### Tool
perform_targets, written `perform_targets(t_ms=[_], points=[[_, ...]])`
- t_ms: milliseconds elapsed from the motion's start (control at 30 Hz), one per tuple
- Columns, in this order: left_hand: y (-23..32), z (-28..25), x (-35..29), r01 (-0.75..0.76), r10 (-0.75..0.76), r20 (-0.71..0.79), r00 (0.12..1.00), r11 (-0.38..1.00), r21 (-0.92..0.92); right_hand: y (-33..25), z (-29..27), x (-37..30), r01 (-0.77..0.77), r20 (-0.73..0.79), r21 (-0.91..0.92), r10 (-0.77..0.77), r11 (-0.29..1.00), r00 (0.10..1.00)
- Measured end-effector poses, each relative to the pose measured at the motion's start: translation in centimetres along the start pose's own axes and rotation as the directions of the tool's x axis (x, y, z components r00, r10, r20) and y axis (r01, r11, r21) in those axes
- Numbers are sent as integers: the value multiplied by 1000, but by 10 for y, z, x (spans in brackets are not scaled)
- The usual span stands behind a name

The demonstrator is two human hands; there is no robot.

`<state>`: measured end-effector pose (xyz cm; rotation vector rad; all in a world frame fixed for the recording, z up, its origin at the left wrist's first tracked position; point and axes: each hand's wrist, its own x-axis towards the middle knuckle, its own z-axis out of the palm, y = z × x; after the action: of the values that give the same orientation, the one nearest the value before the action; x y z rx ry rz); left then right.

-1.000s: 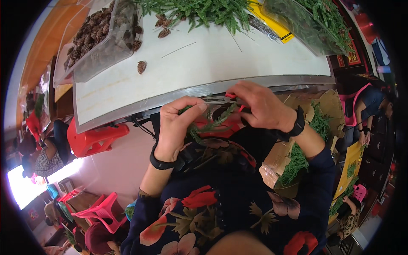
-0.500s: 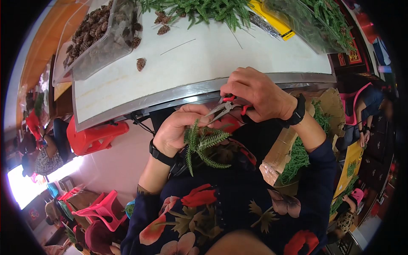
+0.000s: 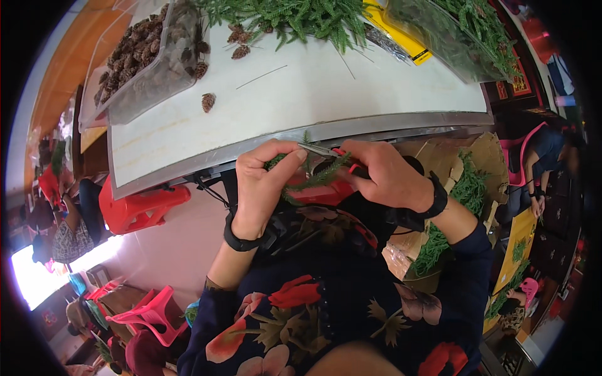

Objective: Trim small plant branches using pliers/snips and sort them into containers.

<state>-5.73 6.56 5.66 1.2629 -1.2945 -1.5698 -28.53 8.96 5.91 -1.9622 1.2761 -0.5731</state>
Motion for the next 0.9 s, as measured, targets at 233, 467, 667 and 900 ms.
perform_targets(t_ms=[233, 467, 667, 900], points=[[-6, -7, 3, 214, -155, 170, 973, 881, -421, 16, -22, 9, 140, -40, 29, -139, 990, 990], [-15, -18, 5, 355, -200, 346, 917, 805, -475, 15, -24, 17, 311, 35, -76, -309, 947, 950], [-13, -18, 4, 524, -221, 518, 826, 640, -563, 11, -26, 21, 394, 21, -111, -394, 913, 919], [-15, -16, 1, 392, -221, 372, 902, 779, -489, 9, -25, 14, 334, 21, -153, -335, 930, 942]])
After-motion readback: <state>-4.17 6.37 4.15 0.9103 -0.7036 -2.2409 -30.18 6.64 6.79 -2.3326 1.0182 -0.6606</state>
